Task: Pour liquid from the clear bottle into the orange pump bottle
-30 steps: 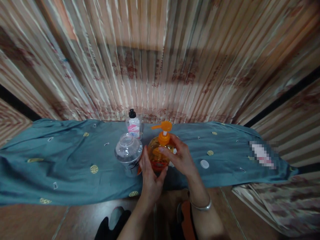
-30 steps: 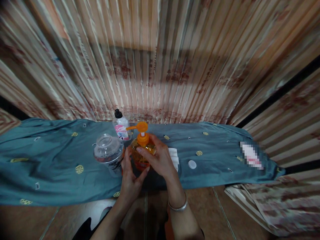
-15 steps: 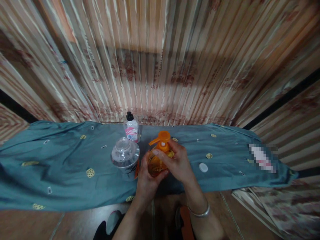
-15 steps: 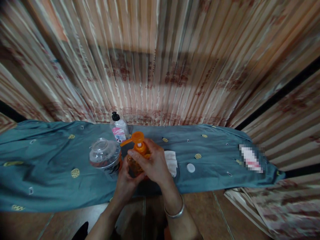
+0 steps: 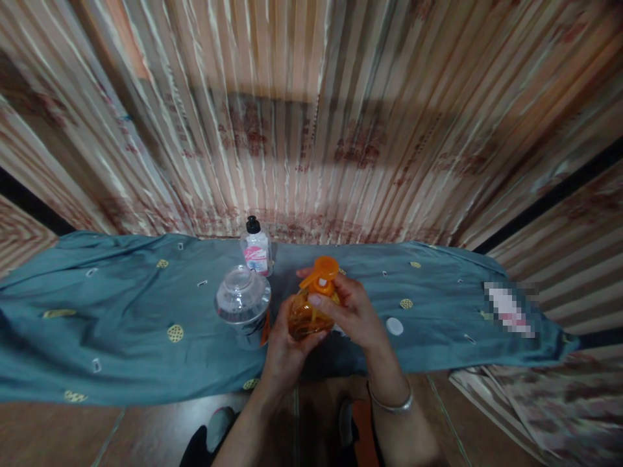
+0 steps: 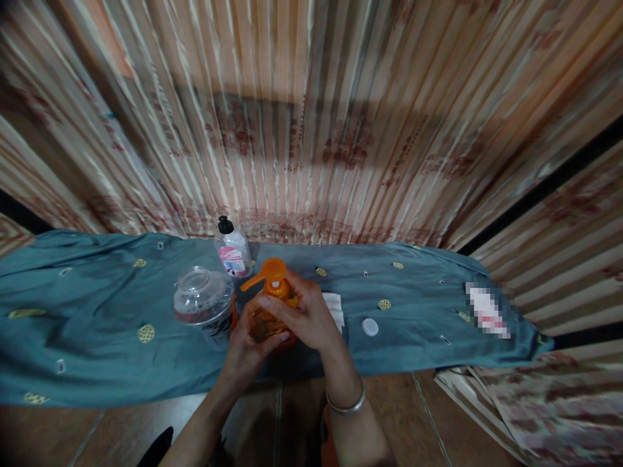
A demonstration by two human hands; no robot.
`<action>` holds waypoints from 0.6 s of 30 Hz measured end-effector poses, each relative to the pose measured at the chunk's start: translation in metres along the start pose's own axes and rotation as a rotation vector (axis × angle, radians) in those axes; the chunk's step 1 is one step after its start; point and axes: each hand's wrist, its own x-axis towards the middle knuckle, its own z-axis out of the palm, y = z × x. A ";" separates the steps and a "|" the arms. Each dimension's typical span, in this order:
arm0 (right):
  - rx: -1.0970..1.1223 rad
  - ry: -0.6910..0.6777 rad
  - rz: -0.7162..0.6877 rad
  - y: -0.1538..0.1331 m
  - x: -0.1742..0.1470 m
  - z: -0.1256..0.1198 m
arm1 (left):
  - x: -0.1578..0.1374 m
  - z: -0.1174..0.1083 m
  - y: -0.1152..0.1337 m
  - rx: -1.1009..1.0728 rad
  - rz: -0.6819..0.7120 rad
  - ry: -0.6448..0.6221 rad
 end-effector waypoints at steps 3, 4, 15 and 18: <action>-0.060 0.189 -0.051 0.002 0.000 0.004 | 0.001 -0.003 -0.001 0.006 0.005 0.003; -0.086 0.225 -0.056 0.002 0.000 0.005 | 0.001 -0.004 -0.001 0.009 0.006 0.001; 0.022 0.107 -0.038 -0.002 -0.006 0.007 | -0.001 -0.005 0.005 0.001 0.044 -0.035; 0.046 0.211 -0.019 0.001 -0.005 0.012 | -0.001 -0.006 0.005 0.001 0.059 -0.041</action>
